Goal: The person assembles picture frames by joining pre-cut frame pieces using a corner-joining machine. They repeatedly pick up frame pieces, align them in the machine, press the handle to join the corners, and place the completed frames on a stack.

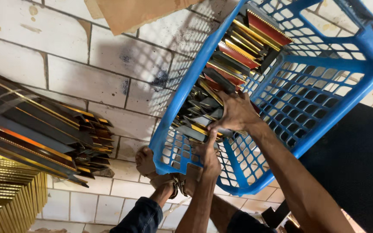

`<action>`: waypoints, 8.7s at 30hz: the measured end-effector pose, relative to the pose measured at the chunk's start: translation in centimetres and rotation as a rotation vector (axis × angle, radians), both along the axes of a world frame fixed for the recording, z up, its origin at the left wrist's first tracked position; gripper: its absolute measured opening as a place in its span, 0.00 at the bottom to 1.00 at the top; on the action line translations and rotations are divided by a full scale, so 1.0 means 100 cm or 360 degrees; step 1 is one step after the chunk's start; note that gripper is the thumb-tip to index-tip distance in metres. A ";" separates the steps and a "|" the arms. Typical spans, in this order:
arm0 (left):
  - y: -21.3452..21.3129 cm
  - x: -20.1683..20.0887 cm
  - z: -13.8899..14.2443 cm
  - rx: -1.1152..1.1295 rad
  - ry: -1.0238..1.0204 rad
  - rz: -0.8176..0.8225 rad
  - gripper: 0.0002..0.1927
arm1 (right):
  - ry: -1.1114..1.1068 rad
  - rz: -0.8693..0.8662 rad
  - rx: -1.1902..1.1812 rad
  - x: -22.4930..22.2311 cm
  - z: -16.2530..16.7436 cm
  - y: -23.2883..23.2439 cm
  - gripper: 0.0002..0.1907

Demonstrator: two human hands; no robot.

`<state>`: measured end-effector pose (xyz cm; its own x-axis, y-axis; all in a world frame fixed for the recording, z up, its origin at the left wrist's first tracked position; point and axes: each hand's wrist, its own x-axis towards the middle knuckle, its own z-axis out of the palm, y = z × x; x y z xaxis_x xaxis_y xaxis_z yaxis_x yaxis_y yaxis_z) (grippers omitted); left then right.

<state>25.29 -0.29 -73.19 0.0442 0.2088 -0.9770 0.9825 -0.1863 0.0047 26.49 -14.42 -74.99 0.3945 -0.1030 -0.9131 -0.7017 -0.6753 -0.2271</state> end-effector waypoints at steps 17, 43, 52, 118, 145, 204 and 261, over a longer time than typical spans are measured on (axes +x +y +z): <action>0.027 -0.020 0.054 -0.0831 -0.0301 0.0400 0.43 | -0.0475 -0.0562 0.0432 -0.055 0.041 0.016 0.64; 0.104 0.006 0.320 -0.1244 -0.1119 -0.0336 0.31 | -0.0856 -0.1809 0.0499 -0.096 0.359 0.101 0.58; 0.238 -0.067 0.497 -0.1050 -0.0864 -0.0276 0.40 | -0.0801 -0.2013 0.0613 -0.146 0.605 0.202 0.60; -0.232 -0.822 0.752 -0.1375 0.0082 -0.0134 0.47 | -0.0688 -0.0694 -0.1182 -0.854 0.845 -0.253 0.52; -0.180 -0.610 0.706 -0.2167 -0.3167 -0.3163 0.44 | -0.1133 -0.2397 -0.1874 -0.901 0.805 0.093 0.33; -0.019 -0.409 0.716 -0.1686 -0.2774 -0.3178 0.18 | -0.1396 -0.1619 -0.2361 -0.899 0.835 0.188 0.23; -0.037 -0.303 0.706 -0.1043 -0.3473 -0.3294 0.12 | -0.1034 -0.1439 -0.1959 -0.609 0.736 0.122 0.34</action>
